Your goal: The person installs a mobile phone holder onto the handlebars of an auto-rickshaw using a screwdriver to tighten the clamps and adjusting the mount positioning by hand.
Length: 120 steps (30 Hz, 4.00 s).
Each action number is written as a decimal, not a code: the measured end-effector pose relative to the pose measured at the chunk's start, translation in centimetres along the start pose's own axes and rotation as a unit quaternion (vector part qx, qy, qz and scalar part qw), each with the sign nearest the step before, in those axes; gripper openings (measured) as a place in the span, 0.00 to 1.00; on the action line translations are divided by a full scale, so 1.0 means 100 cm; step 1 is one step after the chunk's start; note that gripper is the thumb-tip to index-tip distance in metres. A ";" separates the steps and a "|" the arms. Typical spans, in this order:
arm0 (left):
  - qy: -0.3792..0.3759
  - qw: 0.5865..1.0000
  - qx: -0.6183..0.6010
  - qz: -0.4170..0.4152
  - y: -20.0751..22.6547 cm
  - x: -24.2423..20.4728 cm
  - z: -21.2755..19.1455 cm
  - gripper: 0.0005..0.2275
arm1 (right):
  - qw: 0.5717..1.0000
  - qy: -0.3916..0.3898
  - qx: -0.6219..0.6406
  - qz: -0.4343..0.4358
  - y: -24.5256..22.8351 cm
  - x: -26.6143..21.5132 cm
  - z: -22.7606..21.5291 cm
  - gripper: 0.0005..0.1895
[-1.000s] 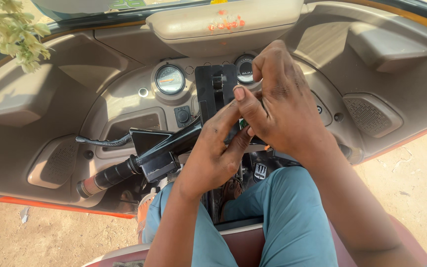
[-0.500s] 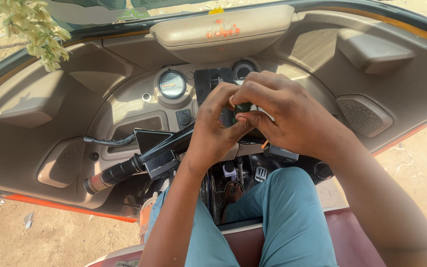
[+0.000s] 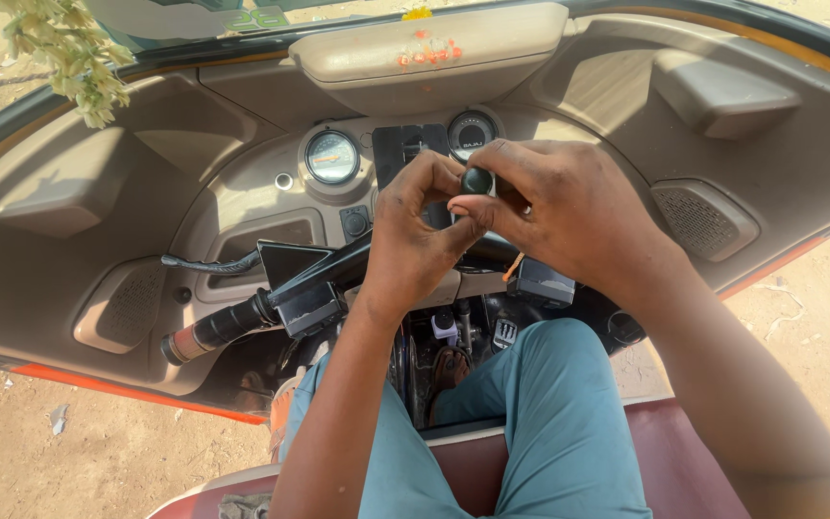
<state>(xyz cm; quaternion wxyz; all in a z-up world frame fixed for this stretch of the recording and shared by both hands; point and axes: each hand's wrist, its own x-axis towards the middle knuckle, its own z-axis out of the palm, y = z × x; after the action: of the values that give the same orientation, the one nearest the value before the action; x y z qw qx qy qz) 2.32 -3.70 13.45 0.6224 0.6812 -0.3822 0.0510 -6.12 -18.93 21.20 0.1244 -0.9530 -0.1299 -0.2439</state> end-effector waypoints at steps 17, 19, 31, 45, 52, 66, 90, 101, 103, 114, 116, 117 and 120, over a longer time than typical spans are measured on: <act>-0.046 0.996 -0.053 0.056 0.004 -0.003 -0.004 0.13 | 0.989 0.115 0.085 0.042 0.000 -0.013 0.018 0.17; -0.045 0.996 -0.049 0.060 0.003 -0.003 -0.004 0.13 | 0.987 0.128 0.087 0.033 0.000 -0.014 0.021 0.17; -0.053 0.995 -0.069 0.056 -0.004 -0.001 -0.004 0.12 | 0.984 0.152 0.087 0.036 0.001 -0.017 0.027 0.15; -0.135 0.982 -0.133 0.003 -0.011 0.003 -0.002 0.14 | 0.987 -0.025 0.150 -0.046 -0.001 -0.009 -0.017 0.16; -0.051 0.998 -0.032 0.013 -0.016 0.001 0.010 0.12 | 0.999 -0.044 0.014 -0.018 -0.009 -0.006 -0.022 0.17; -0.108 0.972 -0.208 -0.006 -0.022 -0.009 0.002 0.13 | 0.985 0.012 0.100 -0.141 -0.012 -0.008 -0.011 0.14; -0.011 0.993 -0.028 0.118 -0.024 -0.007 0.023 0.10 | 0.997 0.064 0.026 0.035 -0.003 -0.019 -0.003 0.10; 0.017 0.994 -0.021 0.109 -0.012 -0.006 0.020 0.11 | 0.978 0.123 0.147 -0.082 -0.019 -0.015 -0.003 0.15; 0.030 0.995 -0.004 0.098 -0.014 -0.007 0.020 0.10 | 0.978 0.131 0.124 -0.106 -0.018 -0.015 -0.002 0.13; -0.001 0.993 0.055 0.101 -0.009 0.001 0.010 0.13 | 0.988 0.075 0.131 -0.027 -0.013 -0.016 -0.003 0.13; -0.046 0.992 0.023 0.116 -0.004 0.004 0.001 0.12 | 0.984 0.063 0.153 -0.063 -0.013 -0.016 -0.009 0.15; -0.070 0.990 0.007 0.123 -0.002 0.004 -0.002 0.12 | 0.983 0.060 0.168 -0.054 -0.014 -0.016 -0.010 0.15; -0.057 0.995 0.010 0.087 0.001 0.007 -0.003 0.13 | 0.981 0.081 0.166 -0.061 -0.017 -0.014 -0.011 0.13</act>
<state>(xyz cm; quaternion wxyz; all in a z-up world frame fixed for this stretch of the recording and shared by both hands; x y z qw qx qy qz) 2.85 -3.73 13.94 0.5859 0.6533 -0.4744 0.0697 -8.36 -17.93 21.75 0.2763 -0.8865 -0.2157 -0.3022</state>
